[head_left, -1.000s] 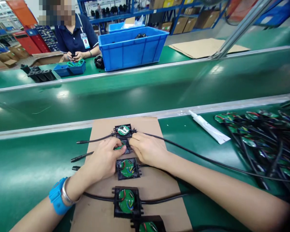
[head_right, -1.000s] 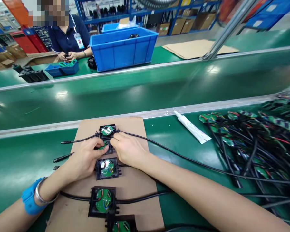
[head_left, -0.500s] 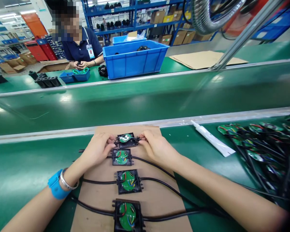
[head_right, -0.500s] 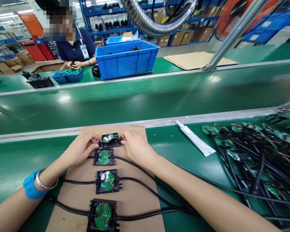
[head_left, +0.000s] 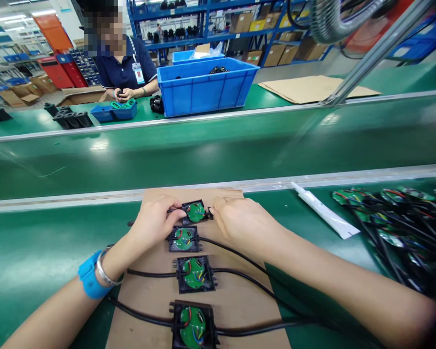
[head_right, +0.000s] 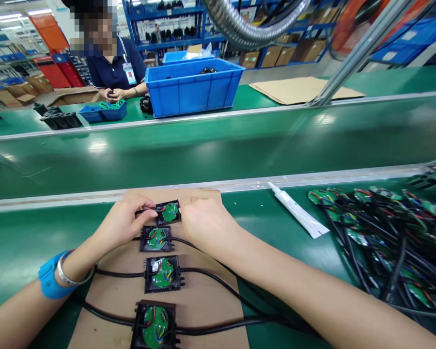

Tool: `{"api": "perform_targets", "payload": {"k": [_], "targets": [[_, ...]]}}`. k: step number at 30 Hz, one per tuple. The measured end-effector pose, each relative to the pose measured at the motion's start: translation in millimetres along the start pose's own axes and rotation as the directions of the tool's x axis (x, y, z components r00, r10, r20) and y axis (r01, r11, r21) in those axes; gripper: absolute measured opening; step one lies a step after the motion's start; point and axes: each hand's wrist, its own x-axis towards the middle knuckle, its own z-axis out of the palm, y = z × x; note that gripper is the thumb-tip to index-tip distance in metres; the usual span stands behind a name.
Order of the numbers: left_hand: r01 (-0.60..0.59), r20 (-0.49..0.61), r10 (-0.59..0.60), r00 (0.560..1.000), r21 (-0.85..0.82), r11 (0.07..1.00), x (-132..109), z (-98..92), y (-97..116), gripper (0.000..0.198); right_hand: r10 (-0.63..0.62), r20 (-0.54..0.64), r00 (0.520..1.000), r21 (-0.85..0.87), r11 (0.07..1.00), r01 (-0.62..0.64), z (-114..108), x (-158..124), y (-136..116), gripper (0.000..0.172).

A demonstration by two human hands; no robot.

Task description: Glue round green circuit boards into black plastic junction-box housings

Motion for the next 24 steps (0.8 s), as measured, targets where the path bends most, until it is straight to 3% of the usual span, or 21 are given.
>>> {"api": "perform_targets", "payload": {"k": [8,14,18,24], "targets": [[-0.036,-0.045,0.039,0.998,0.076,0.996,9,22.2,-8,0.008,-0.061,0.075,0.995,0.021,0.998,0.06,7,22,5,0.021],[-0.013,-0.05,0.018,0.999,0.089,0.996,6,18.8,-9,0.007,-0.121,-0.057,0.991,0.098,0.987,0.127,13,27,11,0.024],[-0.015,-0.051,0.018,0.999,0.065,0.998,1,14.9,-7,0.006,-0.201,0.022,0.979,0.157,0.968,0.195,17,35,19,0.03],[0.054,0.008,-0.054,0.999,-0.005,0.999,-1,11.8,-5,0.011,-0.198,0.058,0.979,0.08,0.978,0.193,14,39,15,0.03]]}}
